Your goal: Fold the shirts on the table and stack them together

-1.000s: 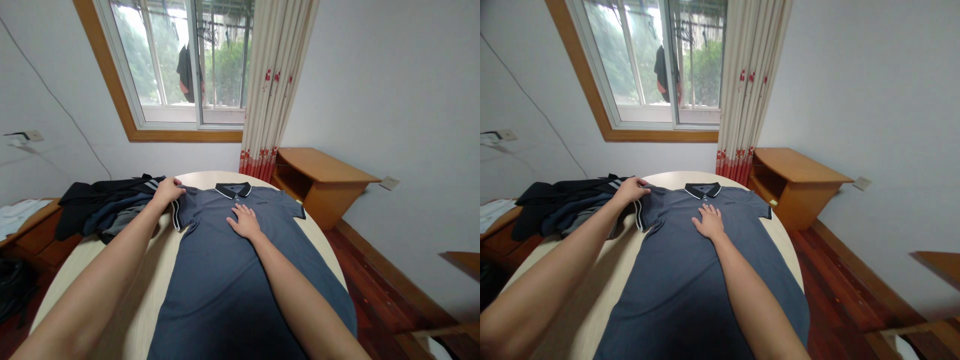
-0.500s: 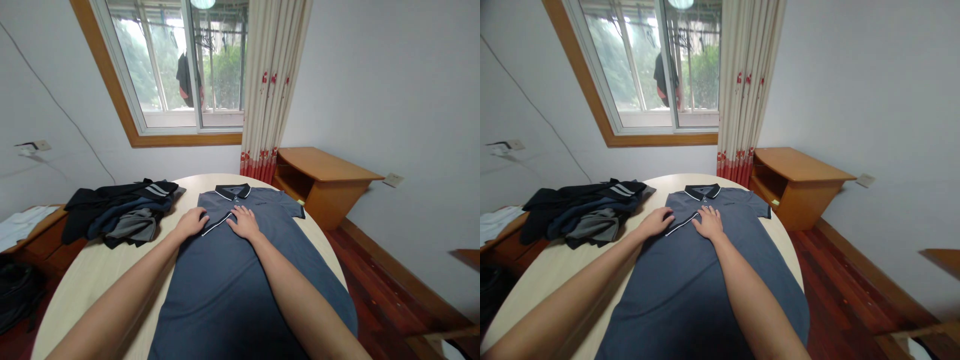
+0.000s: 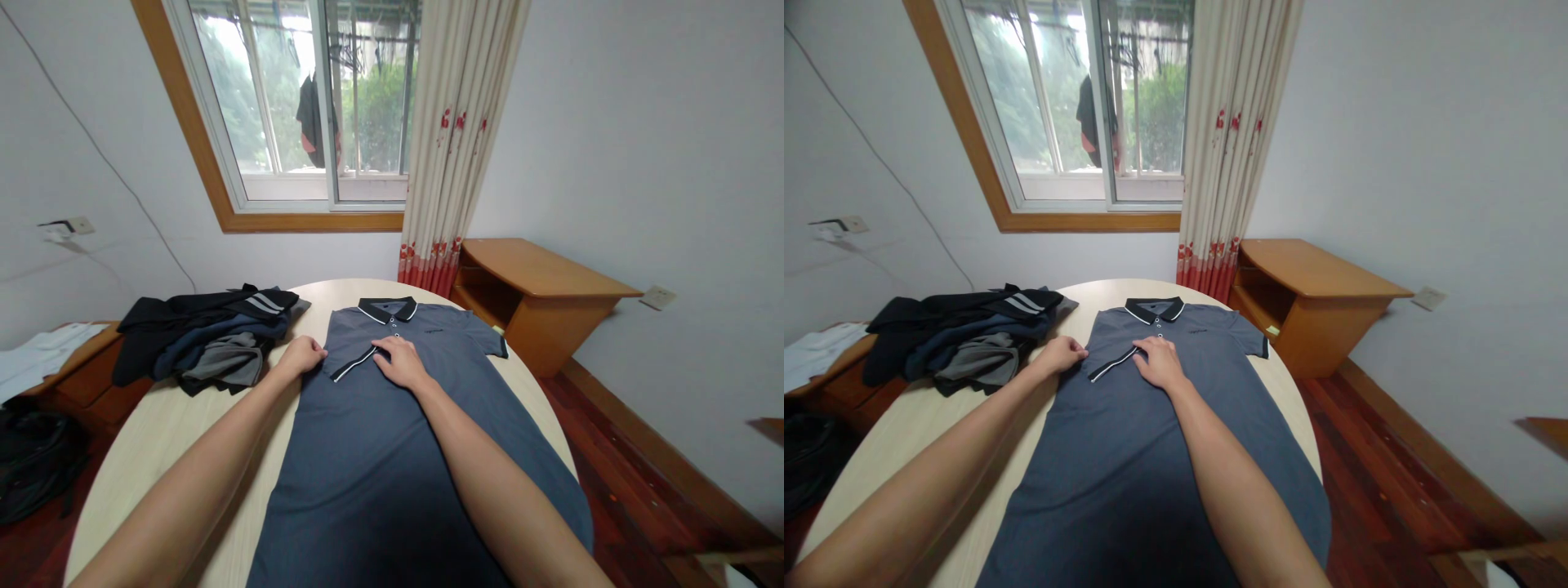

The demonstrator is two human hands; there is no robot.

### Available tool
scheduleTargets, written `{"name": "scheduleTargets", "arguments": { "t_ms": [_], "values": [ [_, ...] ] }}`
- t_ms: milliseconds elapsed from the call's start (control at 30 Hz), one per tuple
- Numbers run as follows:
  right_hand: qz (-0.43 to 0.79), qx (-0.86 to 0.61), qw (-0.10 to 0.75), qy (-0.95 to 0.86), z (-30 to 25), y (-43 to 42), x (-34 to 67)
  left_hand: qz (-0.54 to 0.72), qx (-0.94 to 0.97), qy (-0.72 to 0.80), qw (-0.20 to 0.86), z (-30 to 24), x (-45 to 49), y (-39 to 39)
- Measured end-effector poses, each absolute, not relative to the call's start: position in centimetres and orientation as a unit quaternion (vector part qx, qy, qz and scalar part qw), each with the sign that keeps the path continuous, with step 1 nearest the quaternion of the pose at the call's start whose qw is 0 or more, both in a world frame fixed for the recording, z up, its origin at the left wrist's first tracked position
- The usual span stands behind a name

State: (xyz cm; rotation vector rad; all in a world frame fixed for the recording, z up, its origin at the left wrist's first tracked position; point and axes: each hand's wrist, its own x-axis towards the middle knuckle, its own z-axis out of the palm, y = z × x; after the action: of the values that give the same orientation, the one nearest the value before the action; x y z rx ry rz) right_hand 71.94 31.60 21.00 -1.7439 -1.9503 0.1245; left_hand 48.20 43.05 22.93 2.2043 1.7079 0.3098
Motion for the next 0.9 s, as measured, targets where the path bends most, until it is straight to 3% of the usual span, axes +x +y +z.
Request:
{"name": "scheduleTargets", "arguments": {
  "t_ms": [500, 900],
  "values": [
    [0.058, -0.629, 0.232, -0.74, 20.2, 32.1, 71.9, 0.093, 0.746, 0.64, 0.156, 23.6, 51.5, 46.6],
    [0.062, -0.637, 0.257, -0.724, 20.9, 32.1, 71.4, 0.139, 0.698, 0.69, 0.132, 22.6, 54.2, 52.4]
  ]
}}
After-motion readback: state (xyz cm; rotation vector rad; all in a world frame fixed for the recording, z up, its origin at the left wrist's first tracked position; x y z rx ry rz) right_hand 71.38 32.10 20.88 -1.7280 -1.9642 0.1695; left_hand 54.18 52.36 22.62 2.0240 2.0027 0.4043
